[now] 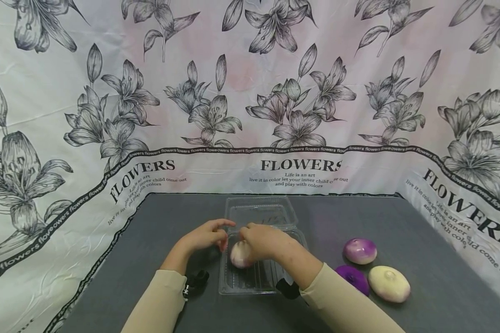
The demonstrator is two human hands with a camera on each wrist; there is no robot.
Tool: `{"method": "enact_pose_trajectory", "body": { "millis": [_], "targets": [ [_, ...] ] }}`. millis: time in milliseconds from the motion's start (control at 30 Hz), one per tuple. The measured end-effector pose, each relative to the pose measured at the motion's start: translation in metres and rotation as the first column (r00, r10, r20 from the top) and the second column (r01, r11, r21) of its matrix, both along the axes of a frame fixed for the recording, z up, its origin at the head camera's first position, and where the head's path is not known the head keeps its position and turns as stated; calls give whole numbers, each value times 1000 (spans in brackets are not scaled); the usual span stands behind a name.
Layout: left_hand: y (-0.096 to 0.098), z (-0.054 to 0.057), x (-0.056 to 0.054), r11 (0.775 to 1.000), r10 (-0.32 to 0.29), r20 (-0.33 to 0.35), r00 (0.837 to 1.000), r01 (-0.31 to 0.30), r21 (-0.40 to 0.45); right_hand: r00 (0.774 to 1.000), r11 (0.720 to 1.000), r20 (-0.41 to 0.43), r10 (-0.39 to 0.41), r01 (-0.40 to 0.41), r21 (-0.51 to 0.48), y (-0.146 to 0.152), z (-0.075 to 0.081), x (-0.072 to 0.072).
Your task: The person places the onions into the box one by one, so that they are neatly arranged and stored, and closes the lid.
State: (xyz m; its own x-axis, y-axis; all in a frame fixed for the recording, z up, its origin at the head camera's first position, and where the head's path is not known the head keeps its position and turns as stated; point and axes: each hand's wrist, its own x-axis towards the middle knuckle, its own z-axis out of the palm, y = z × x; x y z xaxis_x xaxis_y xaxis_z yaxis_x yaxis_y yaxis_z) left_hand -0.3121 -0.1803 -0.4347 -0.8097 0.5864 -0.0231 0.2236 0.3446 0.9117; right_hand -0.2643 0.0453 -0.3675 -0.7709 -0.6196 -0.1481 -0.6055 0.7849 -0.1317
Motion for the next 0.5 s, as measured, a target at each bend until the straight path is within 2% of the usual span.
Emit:
{"method": "enact_pose_trajectory", "body": {
  "millis": [267, 500],
  "targets": [
    [0, -2, 0, 1000, -8, -1, 1000, 8, 13, 998, 996, 58, -32, 37, -86, 8, 9, 6],
    [1, -1, 0, 1000, 4, -14, 1000, -4, 0, 998, 988, 49, -44, 51, -145, 21, 15, 11]
  ]
}}
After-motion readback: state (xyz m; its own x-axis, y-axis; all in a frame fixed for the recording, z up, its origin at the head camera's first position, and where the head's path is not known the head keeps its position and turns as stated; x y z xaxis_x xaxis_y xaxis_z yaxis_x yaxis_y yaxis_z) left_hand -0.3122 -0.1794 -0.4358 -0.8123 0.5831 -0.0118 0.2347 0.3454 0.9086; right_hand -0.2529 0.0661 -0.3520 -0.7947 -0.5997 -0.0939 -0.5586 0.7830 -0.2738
